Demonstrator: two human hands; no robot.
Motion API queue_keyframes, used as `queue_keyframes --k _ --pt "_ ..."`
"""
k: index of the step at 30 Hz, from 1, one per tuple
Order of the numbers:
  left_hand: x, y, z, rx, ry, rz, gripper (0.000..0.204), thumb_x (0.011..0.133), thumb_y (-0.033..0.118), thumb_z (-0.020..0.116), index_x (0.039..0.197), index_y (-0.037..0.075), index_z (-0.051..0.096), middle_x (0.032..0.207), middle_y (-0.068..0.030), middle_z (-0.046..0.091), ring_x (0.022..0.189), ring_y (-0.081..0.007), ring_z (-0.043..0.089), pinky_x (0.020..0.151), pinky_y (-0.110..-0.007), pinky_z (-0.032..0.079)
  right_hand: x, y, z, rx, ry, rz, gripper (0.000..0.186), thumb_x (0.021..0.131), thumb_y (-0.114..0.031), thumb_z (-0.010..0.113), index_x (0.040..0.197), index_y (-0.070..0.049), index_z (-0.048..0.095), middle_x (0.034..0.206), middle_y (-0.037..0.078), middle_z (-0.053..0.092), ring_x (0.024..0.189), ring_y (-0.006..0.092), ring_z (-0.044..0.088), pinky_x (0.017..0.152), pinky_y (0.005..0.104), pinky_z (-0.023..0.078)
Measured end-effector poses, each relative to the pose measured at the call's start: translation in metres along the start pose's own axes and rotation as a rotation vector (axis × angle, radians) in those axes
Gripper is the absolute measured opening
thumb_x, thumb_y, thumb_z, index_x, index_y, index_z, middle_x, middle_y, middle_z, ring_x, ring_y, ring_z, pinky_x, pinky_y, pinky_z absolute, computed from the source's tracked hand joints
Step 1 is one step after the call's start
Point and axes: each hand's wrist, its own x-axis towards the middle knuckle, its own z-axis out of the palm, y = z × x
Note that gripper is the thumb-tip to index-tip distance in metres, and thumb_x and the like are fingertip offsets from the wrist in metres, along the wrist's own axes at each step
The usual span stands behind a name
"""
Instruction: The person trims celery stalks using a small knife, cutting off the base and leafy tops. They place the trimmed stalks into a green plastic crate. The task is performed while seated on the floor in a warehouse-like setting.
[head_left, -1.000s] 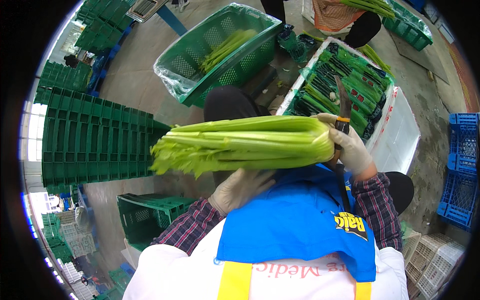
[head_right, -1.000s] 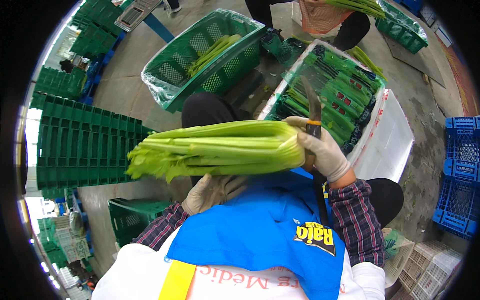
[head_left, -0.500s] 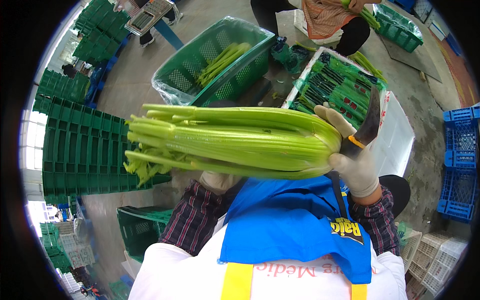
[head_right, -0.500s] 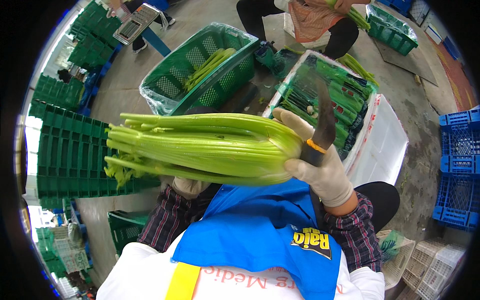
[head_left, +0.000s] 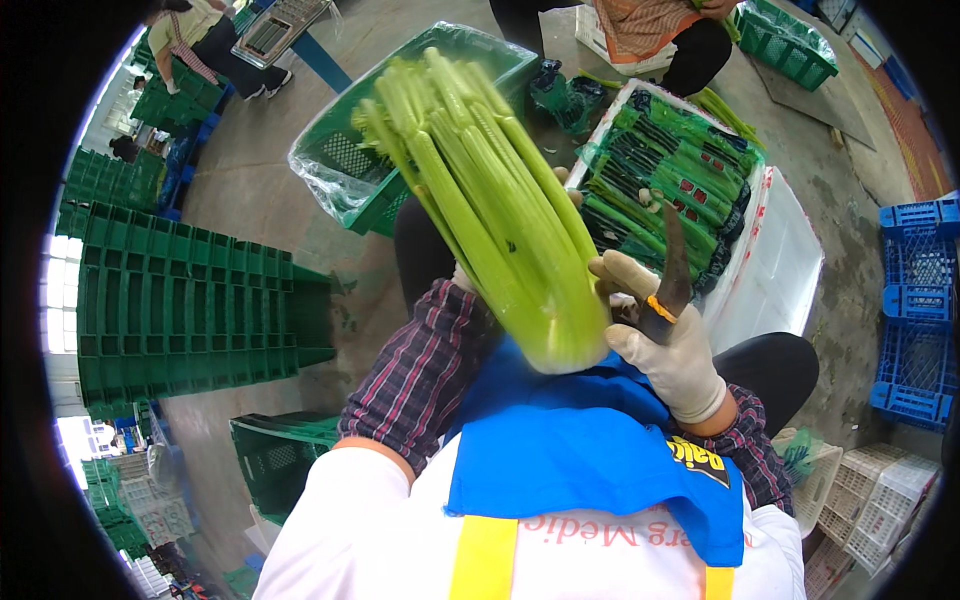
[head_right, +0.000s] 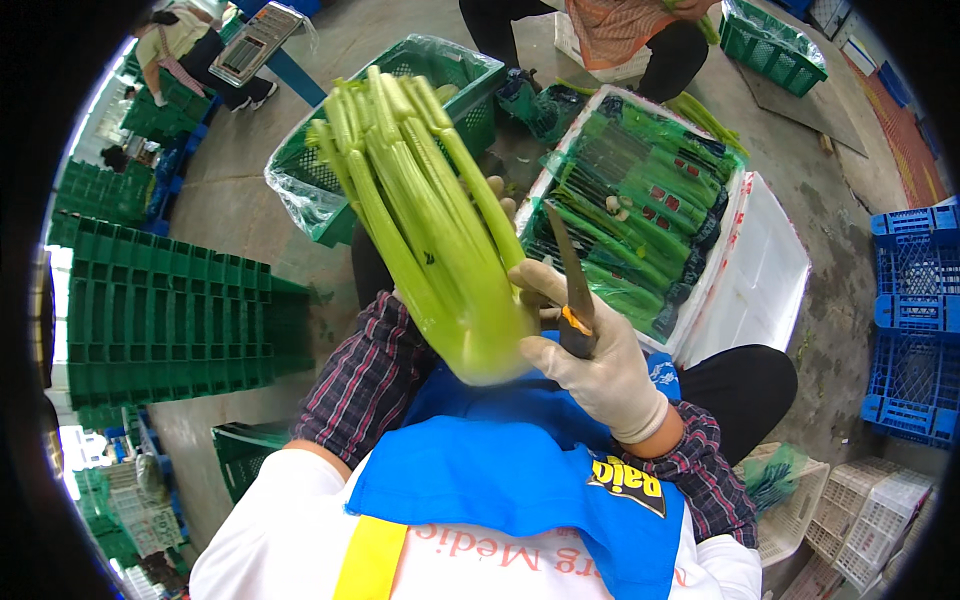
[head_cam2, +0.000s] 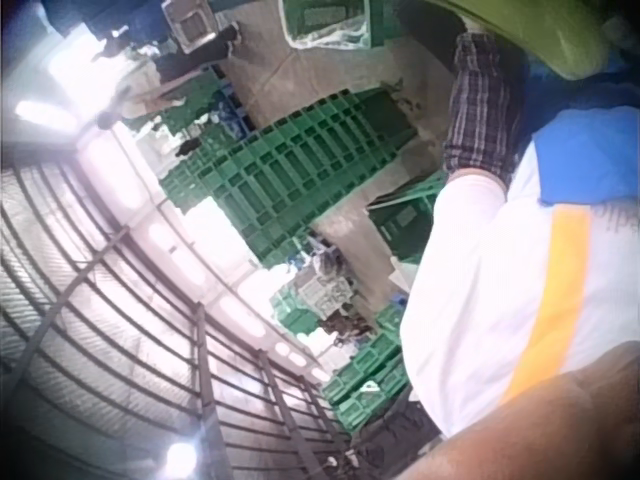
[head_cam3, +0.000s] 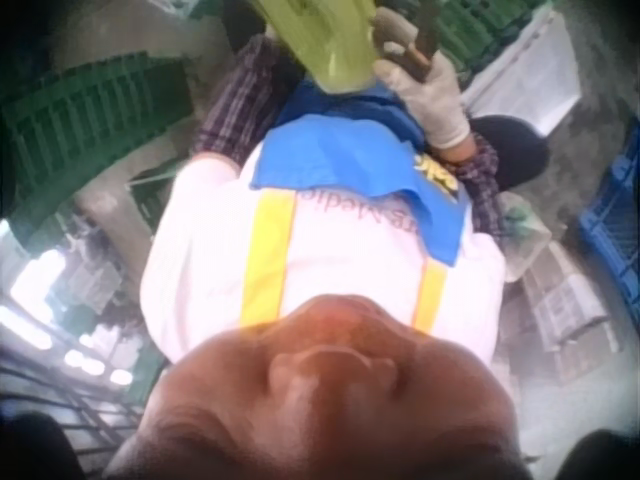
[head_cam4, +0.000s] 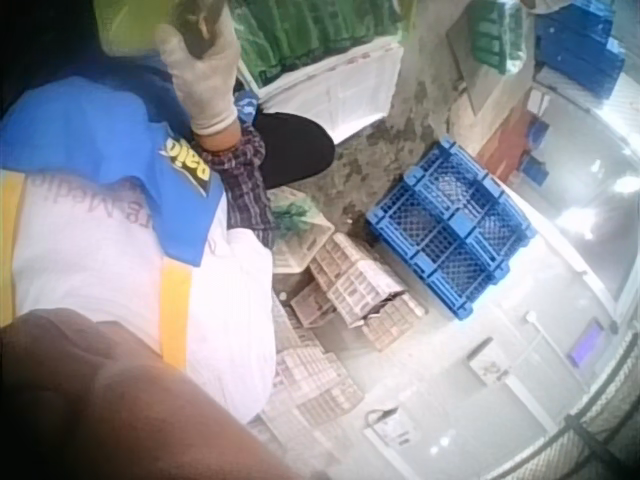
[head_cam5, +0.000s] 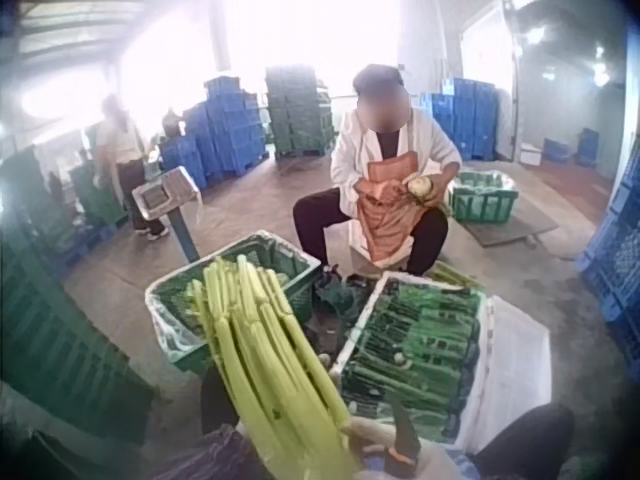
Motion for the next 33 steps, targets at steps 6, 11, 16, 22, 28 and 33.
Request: queue_keyframes --k 6,11,16,22,28,33 --pt "0.012 0.000 -0.006 -0.176 -0.074 -0.164 0.079 0.105 0.046 0.066 0.165 0.006 0.035 0.151 -0.0222 0.055 0.137 -0.0365 0.057 0.118 -0.051 0.049 -0.004 -0.001 -0.003 0.110 0.088 -0.017 0.069 0.098 -0.010 0.077 0.159 0.000 0.047 0.150 0.015 0.060 0.123 0.0194 0.063 0.107 0.0352 0.053" --pt "0.010 0.010 0.004 -0.273 -0.139 -0.243 0.081 0.106 0.043 0.067 0.168 0.006 0.029 0.150 -0.0218 0.055 0.137 -0.0367 0.056 0.117 -0.050 0.049 -0.006 -0.003 -0.007 0.123 0.251 0.050 0.066 0.101 -0.018 0.075 0.158 0.001 0.048 0.146 0.019 0.063 0.121 0.0204 0.065 0.101 0.0362 0.057" --pt "0.012 0.047 0.008 -0.316 -0.108 -0.200 0.079 0.108 0.038 0.065 0.167 0.002 0.027 0.149 -0.0224 0.053 0.139 -0.0362 0.054 0.121 -0.047 0.045 -0.011 -0.006 -0.018 0.039 0.369 0.036 0.064 0.103 -0.022 0.072 0.155 0.005 0.048 0.138 0.018 0.066 0.112 0.0202 0.068 0.093 0.0355 0.060" --pt "0.001 0.132 0.009 -0.084 -0.017 0.070 0.073 0.109 0.036 0.064 0.162 -0.004 0.034 0.147 -0.0258 0.054 0.136 -0.0352 0.058 0.120 -0.044 0.049 -0.018 0.007 -0.048 -0.024 0.501 0.082 0.058 0.107 -0.025 0.068 0.155 0.001 0.049 0.137 0.015 0.066 0.106 0.0170 0.068 0.087 0.0324 0.060" --pt "0.008 0.196 -0.013 0.073 0.006 0.266 0.058 0.114 0.033 0.052 0.158 -0.003 0.042 0.150 -0.0291 0.053 0.136 -0.0384 0.058 0.119 -0.045 0.050 -0.022 0.024 -0.081 -0.057 0.637 0.177 0.056 0.108 -0.025 0.065 0.156 -0.002 0.049 0.135 0.011 0.066 0.103 0.0126 0.067 0.082 0.0301 0.060" --pt "0.031 0.250 -0.058 0.207 0.193 0.448 0.056 0.114 0.033 0.051 0.157 -0.001 0.044 0.152 -0.0309 0.052 0.136 -0.0423 0.058 0.119 -0.047 0.051 -0.014 0.035 -0.096 -0.232 0.674 0.252 0.056 0.108 -0.025 0.065 0.155 0.001 0.049 0.133 0.012 0.067 0.100 0.0124 0.067 0.079 0.0288 0.060"
